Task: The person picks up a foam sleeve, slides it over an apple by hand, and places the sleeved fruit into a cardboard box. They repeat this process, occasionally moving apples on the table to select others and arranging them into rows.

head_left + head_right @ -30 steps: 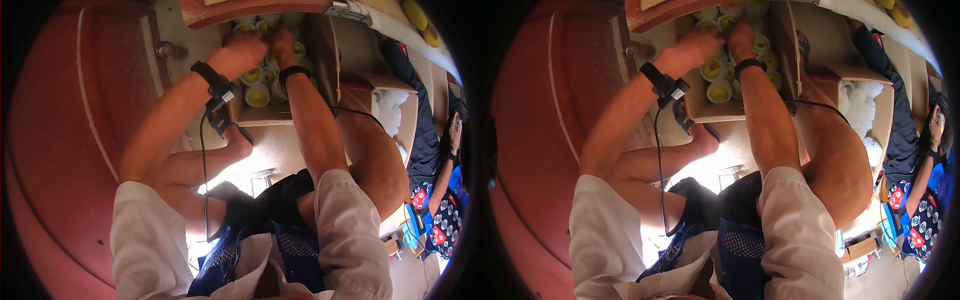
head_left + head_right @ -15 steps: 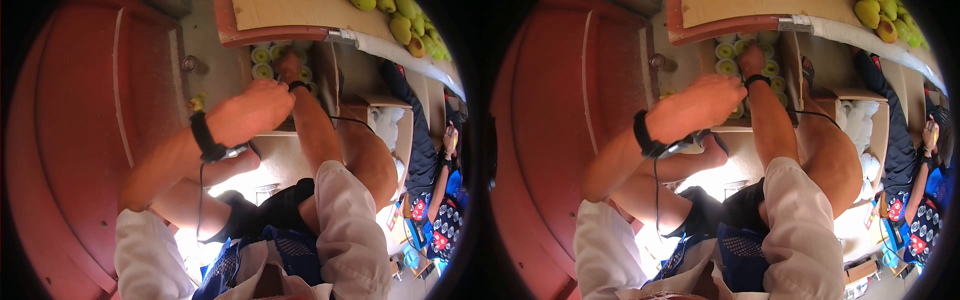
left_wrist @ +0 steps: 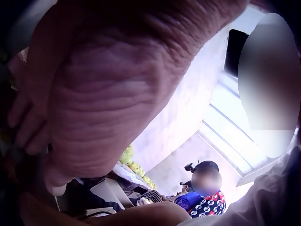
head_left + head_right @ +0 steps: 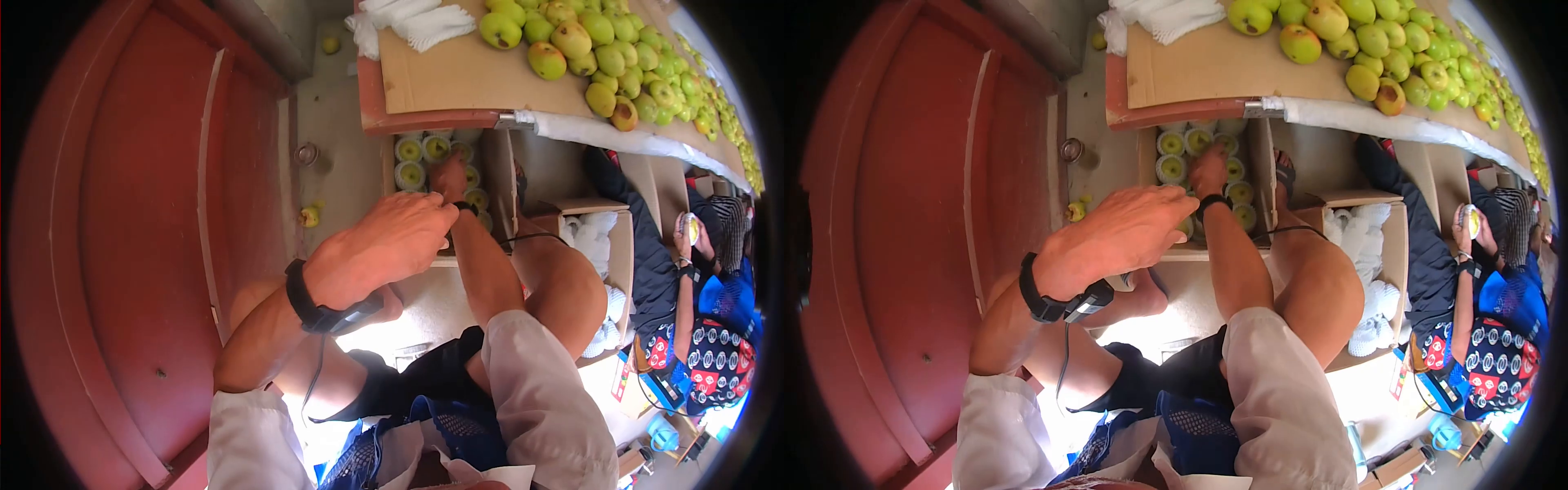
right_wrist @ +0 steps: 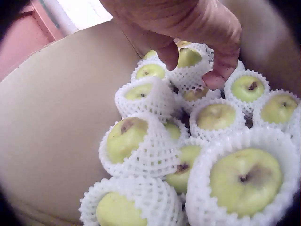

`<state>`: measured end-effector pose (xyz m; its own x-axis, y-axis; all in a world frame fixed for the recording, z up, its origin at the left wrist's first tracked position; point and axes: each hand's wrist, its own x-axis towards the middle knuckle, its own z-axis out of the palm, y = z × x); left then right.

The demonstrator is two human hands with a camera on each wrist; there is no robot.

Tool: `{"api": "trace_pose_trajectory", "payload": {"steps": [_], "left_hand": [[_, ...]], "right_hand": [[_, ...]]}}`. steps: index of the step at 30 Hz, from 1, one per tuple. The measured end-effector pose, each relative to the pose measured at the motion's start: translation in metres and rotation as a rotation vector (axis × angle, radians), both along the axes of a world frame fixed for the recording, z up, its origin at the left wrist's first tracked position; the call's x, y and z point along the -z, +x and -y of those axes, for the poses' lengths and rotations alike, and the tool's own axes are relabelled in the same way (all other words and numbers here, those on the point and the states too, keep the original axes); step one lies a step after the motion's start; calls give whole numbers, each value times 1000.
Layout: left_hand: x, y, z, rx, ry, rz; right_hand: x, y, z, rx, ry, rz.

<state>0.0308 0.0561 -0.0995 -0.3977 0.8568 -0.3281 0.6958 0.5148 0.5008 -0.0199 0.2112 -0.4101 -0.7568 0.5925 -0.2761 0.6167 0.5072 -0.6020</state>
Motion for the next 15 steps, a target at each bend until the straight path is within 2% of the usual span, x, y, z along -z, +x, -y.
{"api": "trace_pose_trajectory", "payload": {"steps": [3,5,8,11,13,15], "left_hand": [[-10,-3,-4,-30,26,28],[-13,-8,-11,-51,71,71],[-21,-17,-19,-37,64,80],[-22,-27,-22,-113,127,72],[-20,-33,-24,-149,167,-21],[-13,-42,-25,-210,349,-123]], "right_hand": [[-29,8,7,93,-50,113],[-44,11,5,80,-67,157],[-32,7,-7,-203,6,179],[-39,-4,-20,-501,93,195],[-56,1,-27,-524,96,145],[-141,34,-15,-382,62,-68]]}}
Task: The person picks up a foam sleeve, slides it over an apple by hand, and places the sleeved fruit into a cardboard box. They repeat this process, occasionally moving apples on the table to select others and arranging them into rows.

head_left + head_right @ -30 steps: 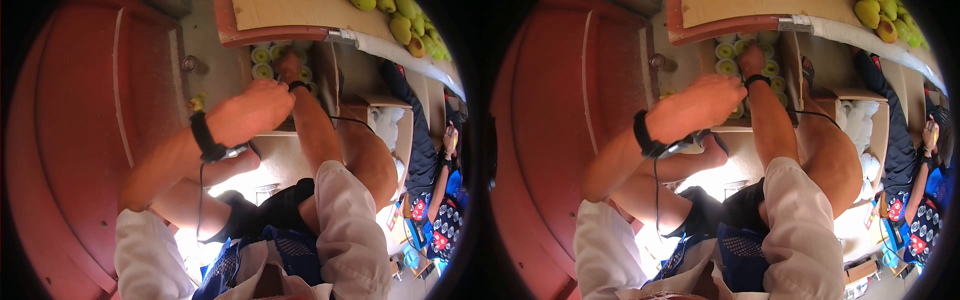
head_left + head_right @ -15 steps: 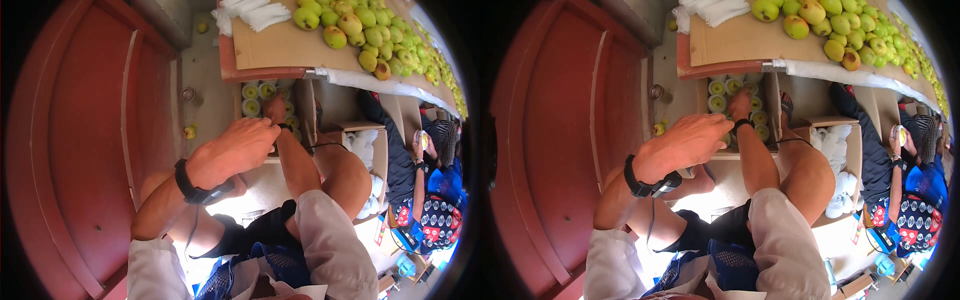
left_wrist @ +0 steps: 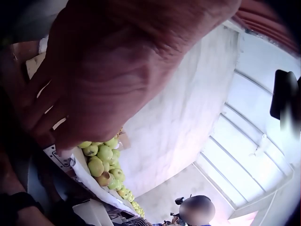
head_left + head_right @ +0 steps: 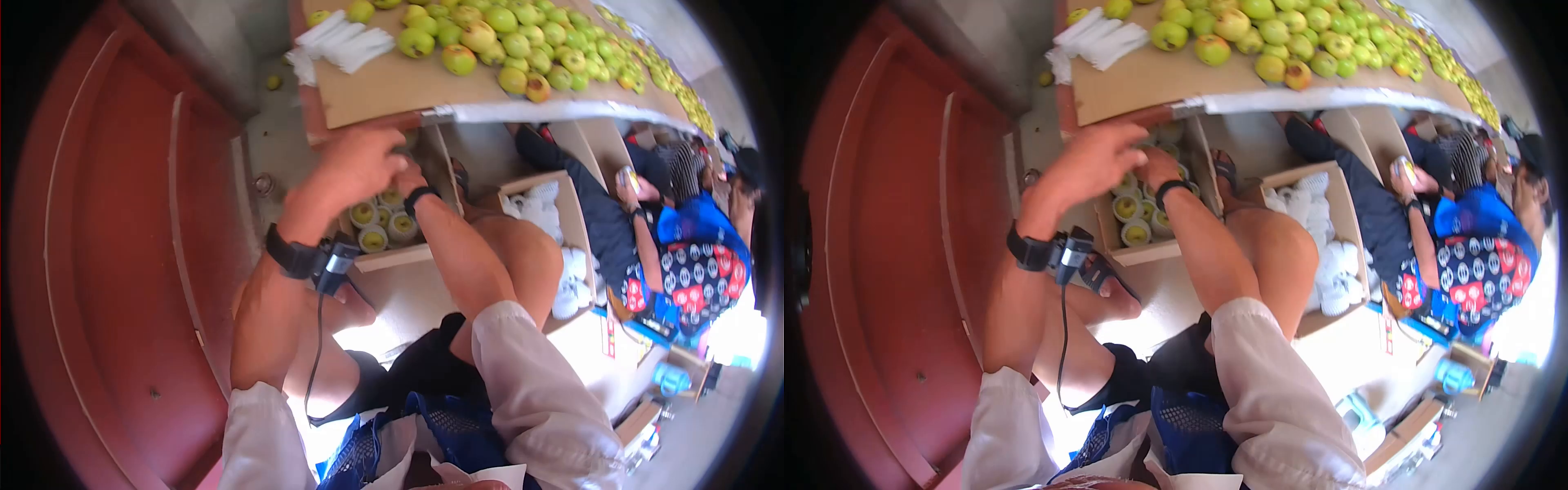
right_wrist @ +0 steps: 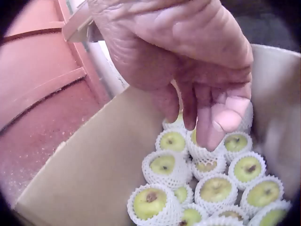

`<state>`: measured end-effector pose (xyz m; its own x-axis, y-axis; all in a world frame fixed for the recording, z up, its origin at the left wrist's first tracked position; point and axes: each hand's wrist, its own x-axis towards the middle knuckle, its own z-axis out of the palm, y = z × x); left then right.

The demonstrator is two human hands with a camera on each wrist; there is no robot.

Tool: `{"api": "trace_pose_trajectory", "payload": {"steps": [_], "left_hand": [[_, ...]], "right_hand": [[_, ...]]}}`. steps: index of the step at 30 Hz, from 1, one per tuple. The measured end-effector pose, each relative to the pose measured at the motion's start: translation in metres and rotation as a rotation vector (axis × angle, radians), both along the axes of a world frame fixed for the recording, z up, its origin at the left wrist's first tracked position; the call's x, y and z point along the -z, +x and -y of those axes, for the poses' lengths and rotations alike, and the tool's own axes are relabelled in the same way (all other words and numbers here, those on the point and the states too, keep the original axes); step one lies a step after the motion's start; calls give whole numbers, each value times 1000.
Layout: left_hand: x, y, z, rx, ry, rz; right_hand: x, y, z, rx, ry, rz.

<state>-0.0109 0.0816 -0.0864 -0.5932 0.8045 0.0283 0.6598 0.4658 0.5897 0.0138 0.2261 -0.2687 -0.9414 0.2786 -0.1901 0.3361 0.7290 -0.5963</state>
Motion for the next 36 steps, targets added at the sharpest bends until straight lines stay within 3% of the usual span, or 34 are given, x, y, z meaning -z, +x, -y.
{"api": "trace_pose_trajectory", "payload": {"steps": [1,2,3,5,6,9,13,14,18,21,24,27,30,34,36], "left_hand": [[5,-3,-2,-25,85,-40],[7,-9,-6,-65,172,79],[6,-14,-11,-109,256,200],[-7,-16,-19,-193,377,321],[-17,-14,-20,-232,388,348],[-44,-11,-20,-347,487,422],[-61,-13,-16,-431,765,614],[-65,-13,-15,-450,842,667],[-71,-24,-2,-353,1152,906],[-67,-42,15,-258,1382,1073],[-68,-59,39,-222,1572,1180],[-73,-65,64,-176,1724,1242],[-73,-69,85,-202,1808,1219],[-76,-70,94,-239,1896,1201],[-78,-70,92,-229,1910,1212]], "right_hand": [[14,-12,-7,-141,124,74],[62,-34,-11,-164,182,72],[21,-23,-10,-239,200,144],[-10,-26,0,-258,301,230],[-39,-21,10,-146,242,348],[-64,-8,13,-127,236,321],[-109,2,5,-360,311,333],[-120,8,3,-336,322,309],[-141,16,-5,-369,359,237],[-124,-2,-24,-615,342,128],[-167,18,-12,-435,-55,1],[-155,24,-16,-449,157,-327],[-186,24,-7,-385,-151,-270],[-152,-24,-21,-174,-92,-359],[-148,-42,-22,-177,-31,-439]]}}
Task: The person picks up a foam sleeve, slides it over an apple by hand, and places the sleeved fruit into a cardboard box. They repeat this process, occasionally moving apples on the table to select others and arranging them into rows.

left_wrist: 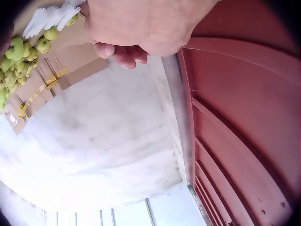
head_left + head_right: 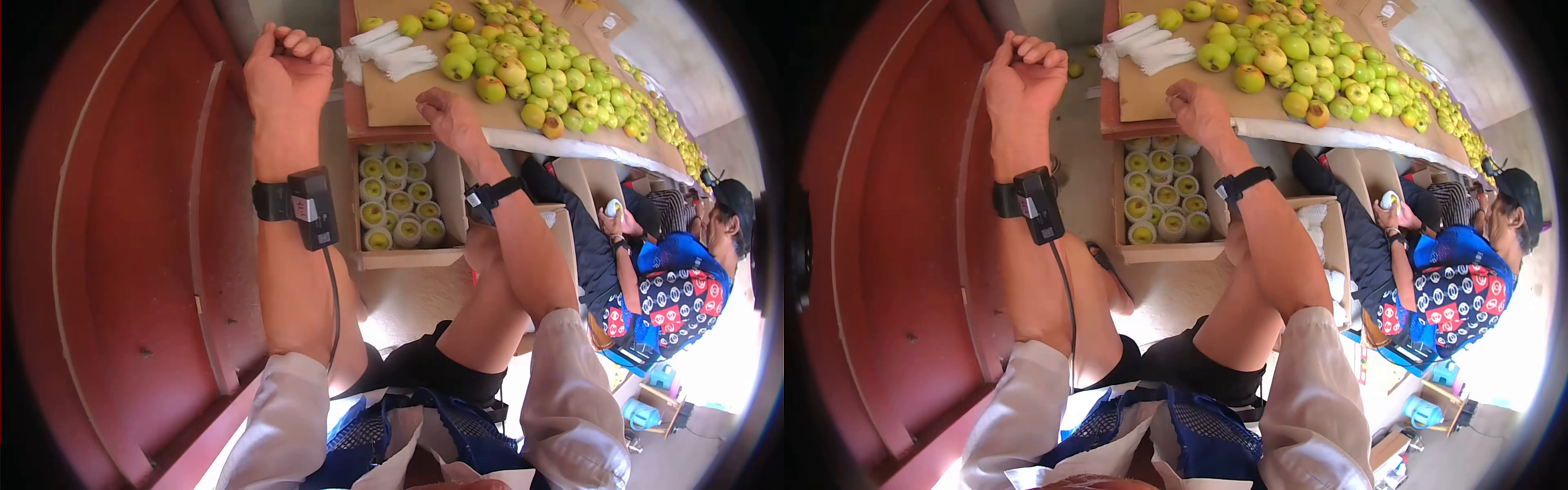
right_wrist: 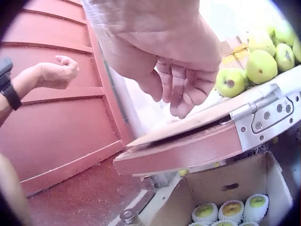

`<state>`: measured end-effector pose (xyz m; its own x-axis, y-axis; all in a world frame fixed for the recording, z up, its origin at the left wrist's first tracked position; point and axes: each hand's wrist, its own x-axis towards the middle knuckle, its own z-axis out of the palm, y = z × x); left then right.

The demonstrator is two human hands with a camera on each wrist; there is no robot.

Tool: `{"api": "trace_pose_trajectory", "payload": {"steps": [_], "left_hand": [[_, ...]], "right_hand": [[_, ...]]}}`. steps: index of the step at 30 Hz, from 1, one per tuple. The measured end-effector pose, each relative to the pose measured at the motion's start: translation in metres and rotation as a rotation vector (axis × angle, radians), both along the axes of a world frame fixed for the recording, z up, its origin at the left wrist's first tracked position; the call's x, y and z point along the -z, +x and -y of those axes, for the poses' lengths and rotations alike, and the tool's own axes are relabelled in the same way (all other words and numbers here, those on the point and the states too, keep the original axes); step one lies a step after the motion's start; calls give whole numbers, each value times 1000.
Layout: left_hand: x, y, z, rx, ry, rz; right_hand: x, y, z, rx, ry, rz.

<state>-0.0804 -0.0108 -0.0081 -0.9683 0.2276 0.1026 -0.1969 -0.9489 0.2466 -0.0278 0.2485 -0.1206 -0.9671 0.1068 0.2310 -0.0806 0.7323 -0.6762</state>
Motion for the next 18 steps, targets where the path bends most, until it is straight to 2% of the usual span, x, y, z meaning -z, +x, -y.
{"api": "trace_pose_trajectory", "payload": {"steps": [4,8,14,18], "left_hand": [[-4,0,-4,-28,2,0],[-3,-2,0,-59,26,-8],[3,-10,5,-47,13,-35],[0,-6,-1,-81,-23,1]], "right_hand": [[-10,-32,1,67,54,-105],[-18,-61,4,101,133,-56],[13,-98,-2,73,55,-134],[26,-111,-6,65,93,-171]]}}
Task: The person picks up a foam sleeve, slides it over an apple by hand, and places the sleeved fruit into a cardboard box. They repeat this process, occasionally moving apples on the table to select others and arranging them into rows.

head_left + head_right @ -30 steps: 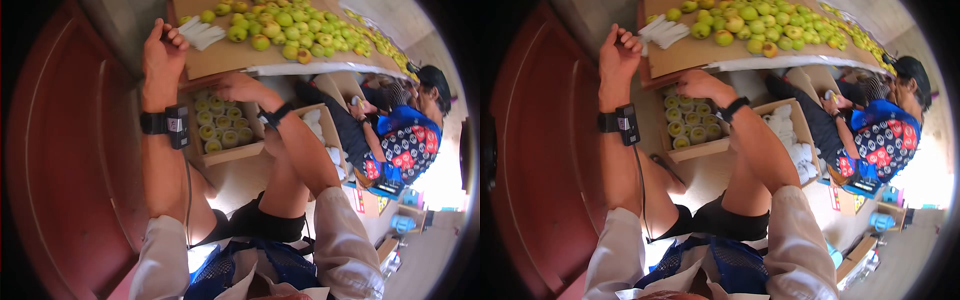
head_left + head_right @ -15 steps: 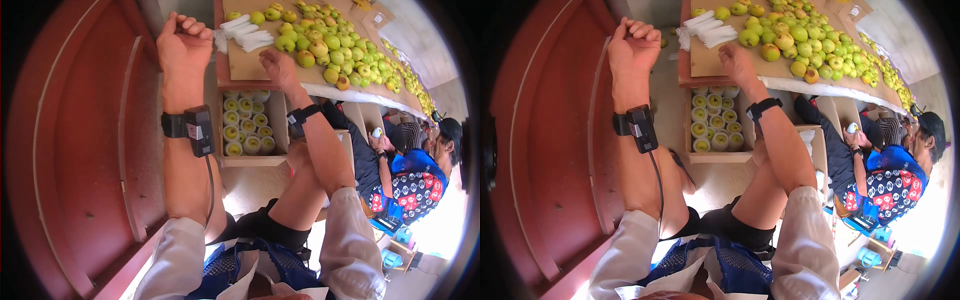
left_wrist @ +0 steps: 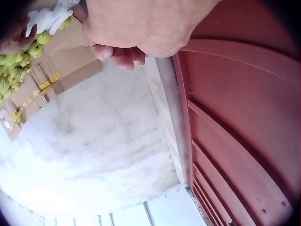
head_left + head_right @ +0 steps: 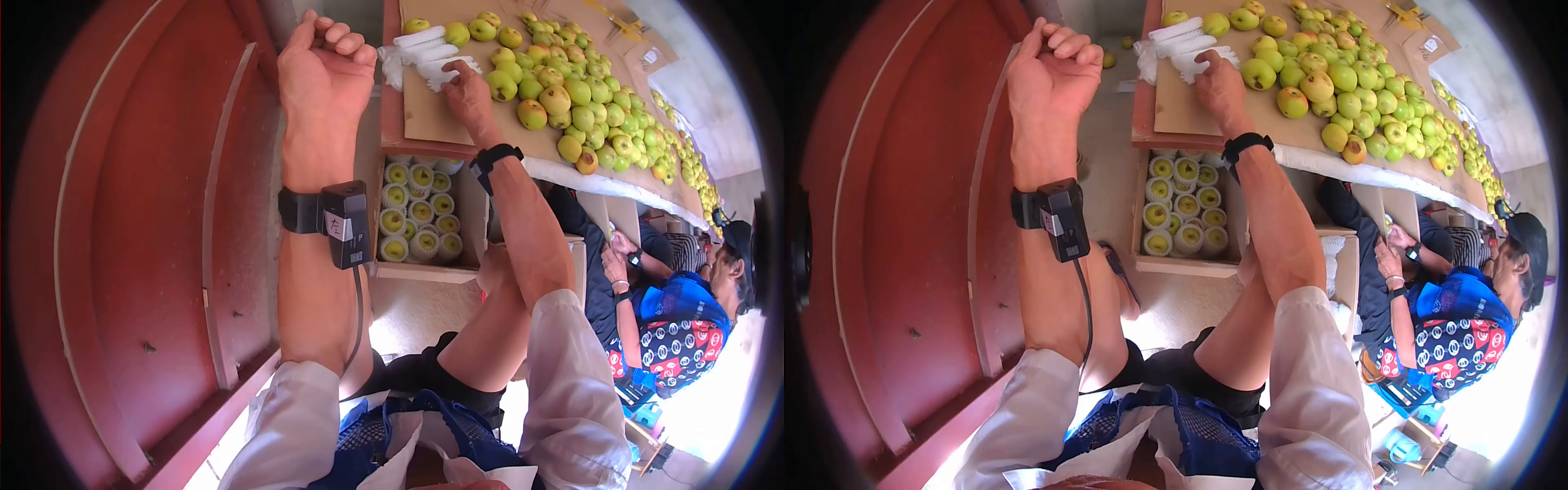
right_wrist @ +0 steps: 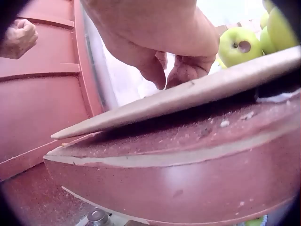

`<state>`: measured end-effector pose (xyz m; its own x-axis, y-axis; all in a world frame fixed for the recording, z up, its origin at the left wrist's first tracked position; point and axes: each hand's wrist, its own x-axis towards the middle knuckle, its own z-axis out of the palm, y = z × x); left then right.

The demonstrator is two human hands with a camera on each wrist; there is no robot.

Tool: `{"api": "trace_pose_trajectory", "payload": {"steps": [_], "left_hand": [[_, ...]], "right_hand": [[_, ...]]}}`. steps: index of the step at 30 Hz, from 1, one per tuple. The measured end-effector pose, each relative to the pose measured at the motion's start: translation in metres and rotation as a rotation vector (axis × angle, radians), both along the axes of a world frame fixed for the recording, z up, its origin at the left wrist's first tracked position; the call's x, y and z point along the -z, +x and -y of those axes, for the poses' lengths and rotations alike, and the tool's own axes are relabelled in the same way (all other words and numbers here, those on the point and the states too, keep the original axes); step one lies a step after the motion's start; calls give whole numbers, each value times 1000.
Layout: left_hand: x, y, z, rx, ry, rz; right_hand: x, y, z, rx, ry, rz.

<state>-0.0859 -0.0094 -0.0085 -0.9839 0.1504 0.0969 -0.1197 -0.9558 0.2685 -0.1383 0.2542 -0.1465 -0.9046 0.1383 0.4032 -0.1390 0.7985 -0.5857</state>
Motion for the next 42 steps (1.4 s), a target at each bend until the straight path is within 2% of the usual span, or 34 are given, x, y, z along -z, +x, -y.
{"api": "trace_pose_trajectory", "payload": {"steps": [2,5,13,17,20,23,27,28,31,34,37,40,42], "left_hand": [[0,-1,0,3,-2,1],[4,-3,2,21,-14,-6],[5,3,-7,74,-168,63],[12,3,-14,85,-487,13],[15,11,-23,93,-790,-112],[30,9,-43,158,-904,-262],[50,14,-74,245,-1190,-315],[59,7,-81,209,-1331,-355],[75,0,-97,-280,-1804,-412],[77,13,-100,-234,-1946,-378],[128,-32,-104,-196,-1720,-311],[123,-37,-101,-169,-1751,-268],[122,-36,-104,-266,-1806,-224]], "right_hand": [[2,-4,0,32,72,-77],[-15,4,7,-6,-123,-29],[-35,37,-15,3,-114,158],[-40,64,-29,-26,-80,224],[-42,82,-32,-91,-218,125],[-42,84,-31,-91,-222,119],[-45,88,-18,-91,-240,55],[-46,88,-16,-90,-227,46],[-48,88,-9,-69,-198,22],[-52,95,-4,-84,-201,-6],[-50,90,-3,-93,-210,-6],[-50,91,-4,-80,-226,1],[-51,92,-6,-61,-236,-40]]}}
